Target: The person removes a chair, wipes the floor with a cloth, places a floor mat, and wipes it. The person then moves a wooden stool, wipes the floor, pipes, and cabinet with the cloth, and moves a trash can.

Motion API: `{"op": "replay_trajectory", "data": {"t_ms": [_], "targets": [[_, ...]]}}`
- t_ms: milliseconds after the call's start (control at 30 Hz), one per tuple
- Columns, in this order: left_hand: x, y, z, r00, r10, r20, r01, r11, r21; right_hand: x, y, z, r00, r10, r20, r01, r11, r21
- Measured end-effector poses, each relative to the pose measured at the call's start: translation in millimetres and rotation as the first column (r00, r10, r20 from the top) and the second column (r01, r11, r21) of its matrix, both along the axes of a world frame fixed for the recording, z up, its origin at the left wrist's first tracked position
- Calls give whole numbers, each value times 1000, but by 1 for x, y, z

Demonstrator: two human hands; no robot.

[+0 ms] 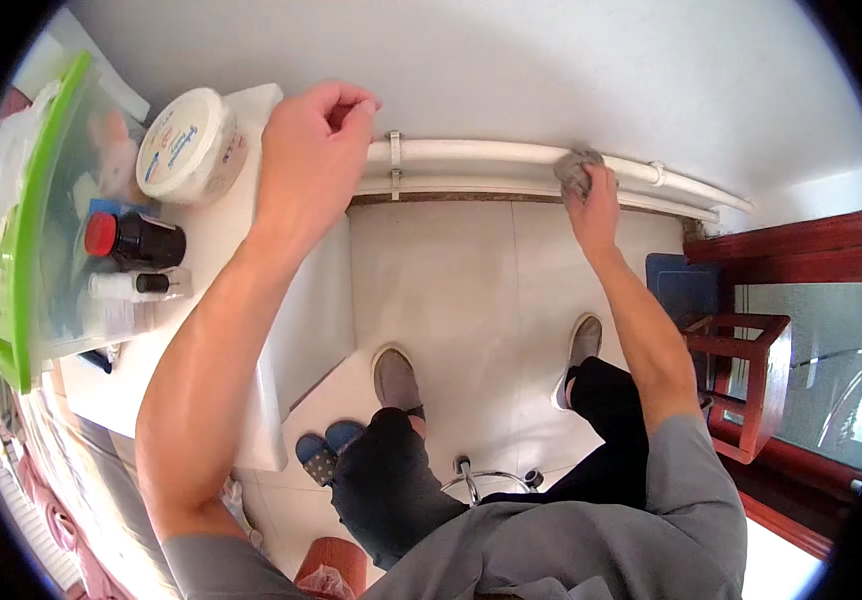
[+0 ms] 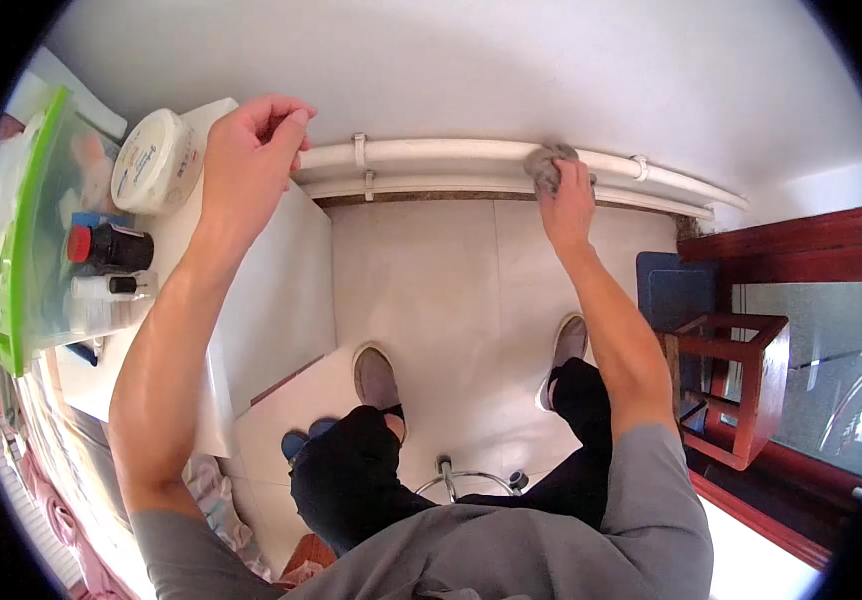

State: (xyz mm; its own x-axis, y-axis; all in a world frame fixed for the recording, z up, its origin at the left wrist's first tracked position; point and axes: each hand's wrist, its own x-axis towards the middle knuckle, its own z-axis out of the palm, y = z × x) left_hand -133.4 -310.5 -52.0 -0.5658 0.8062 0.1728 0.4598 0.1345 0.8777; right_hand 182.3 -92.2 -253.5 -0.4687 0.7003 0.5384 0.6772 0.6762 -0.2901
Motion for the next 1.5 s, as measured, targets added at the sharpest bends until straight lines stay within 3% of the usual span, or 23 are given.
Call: {"op": "replay_trajectory", "data": {"t_ms": [33, 133, 167, 200, 267, 333, 367, 433, 467, 533, 633, 767, 867, 1067, 1133, 1167, 1200, 1233, 1300, 1333, 1400, 1467, 1500], "targets": [[-1, 0, -1, 1000, -12, 1, 12, 1000, 1, 6, -9, -7, 993, -107, -48, 98, 983, -158], [2, -1, 3, 999, -11, 38, 12, 1000, -25, -29, -76, -43, 997, 25, -72, -57, 877, -477], [3, -2, 5, 997, -4, 72, 8, 999, -52, -51, -93, -49, 998, 39, -45, -59, 569, -820], [3, -2, 7, 998, -4, 66, 8, 998, -65, -71, -98, -94, 981, 185, -66, -165, 599, -784], [5, -1, 8, 995, 23, 99, -17, 997, -70, -124, -118, -98, 987, 158, 9, -22, 192, -981], [4, 0, 6, 996, 17, 89, -12, 998, -54, -166, -120, -159, 984, 159, -82, -145, 441, -886], [4, 0, 5, 997, 8, 83, -5, 999, -33, -185, -119, -172, 983, 161, -87, -149, 435, -888], [3, 0, 4, 998, 10, 57, -7, 999, -48, -216, -113, -189, 916, 25, -401, -353, 526, -774], [3, 0, 4, 999, 6, 38, -4, 998, -58, -226, -107, -193, 916, 22, -401, -353, 519, -778], [4, 0, 4, 999, 15, 51, -11, 998, -69, -235, -102, -201, 761, 36, -648, -601, 414, -683], [4, 1, 6, 998, 20, 62, -15, 997, -69, -231, -110, -195, 785, -29, -619, -538, 464, -704], [6, 0, 5, 996, 26, 79, -22, 998, -54, -240, -117, -206, 785, -142, -603, -507, 412, -757], [6, 0, 6, 997, 16, 81, -11, 997, -71, -248, -127, -198, 669, -295, -682, -554, 414, -722], [4, -1, 5, 1000, 7, 31, -4, 996, -89, -250, -130, -200, 774, -350, -528, -401, 374, -836], [2, -5, 5, 999, 25, -22, -27, 994, -104, -246, -118, -167, 933, -217, -288, -202, 347, -916], [6, -2, 4, 997, 30, -67, -37, 994, -106, -246, -116, -193, 917, -100, -385, -317, 403, -859], [10, -3, 6, 997, 56, -50, -61, 991, -120, -233, -125, -174, 889, -32, -457, -397, 442, -804], [12, -6, 8, 996, 79, -35, -83, 986, -145, -222, -128, -187, 950, 152, -271, -305, 619, -724], [13, -8, 7, 996, 28, -83, -40, 989, -146, -189, -130, -178, 878, 200, -434, -477, 417, -774], [11, -5, 1, 997, -4, -72, -5, 991, -131, -166, -127, -173, 889, 177, -422, -455, 444, -772], [7, -6, -5, 999, 21, 40, -15, 987, -157, -118, -124, -164, 898, -231, -375, -370, 63, -927], [3, -7, -7, 998, 15, 55, -6, 987, -158, -65, -100, -190, 849, -459, -262, -293, 5, -956], [3, -7, -7, 998, 21, 66, -10, 987, -163, -36, -82, -198, 687, -677, -263, -376, -22, -926]]}}
